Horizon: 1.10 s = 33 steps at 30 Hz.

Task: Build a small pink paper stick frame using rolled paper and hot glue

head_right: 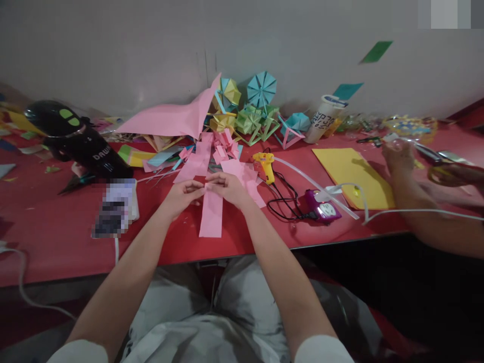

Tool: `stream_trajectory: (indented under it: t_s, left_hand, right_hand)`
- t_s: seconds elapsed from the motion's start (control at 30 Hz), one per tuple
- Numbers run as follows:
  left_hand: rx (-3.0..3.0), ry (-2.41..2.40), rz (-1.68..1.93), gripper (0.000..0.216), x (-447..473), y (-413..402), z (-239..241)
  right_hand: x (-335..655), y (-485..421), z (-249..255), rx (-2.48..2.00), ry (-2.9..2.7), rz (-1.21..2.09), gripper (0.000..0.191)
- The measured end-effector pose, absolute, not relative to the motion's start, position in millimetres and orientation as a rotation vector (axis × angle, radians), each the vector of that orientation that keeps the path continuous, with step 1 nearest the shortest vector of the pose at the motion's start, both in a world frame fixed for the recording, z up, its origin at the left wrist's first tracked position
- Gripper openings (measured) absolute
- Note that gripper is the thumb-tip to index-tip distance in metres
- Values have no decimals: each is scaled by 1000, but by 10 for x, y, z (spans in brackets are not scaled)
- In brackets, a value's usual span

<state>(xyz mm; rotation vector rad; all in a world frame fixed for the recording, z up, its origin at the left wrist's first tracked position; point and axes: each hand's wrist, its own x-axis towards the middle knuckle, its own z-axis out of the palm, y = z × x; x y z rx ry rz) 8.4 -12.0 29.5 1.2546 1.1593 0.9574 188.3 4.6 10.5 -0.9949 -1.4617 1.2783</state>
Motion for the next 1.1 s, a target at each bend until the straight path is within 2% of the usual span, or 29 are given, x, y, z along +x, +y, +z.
stream_trajectory:
  t_s: [0.17, 0.67, 1.1]
  left_hand:
    - [1223, 1163, 964, 28, 72, -177, 274]
    - [1166, 1223, 1002, 17, 90, -167, 272]
    - [1195, 1217, 994, 13, 125, -165, 237]
  right_hand:
    - [1868, -23, 109, -1048, -1502, 1209, 33]
    - [1822, -80, 183, -1039, -1518, 1294, 21]
    - [1788, -33, 112, -1056, -1505, 1313, 32]
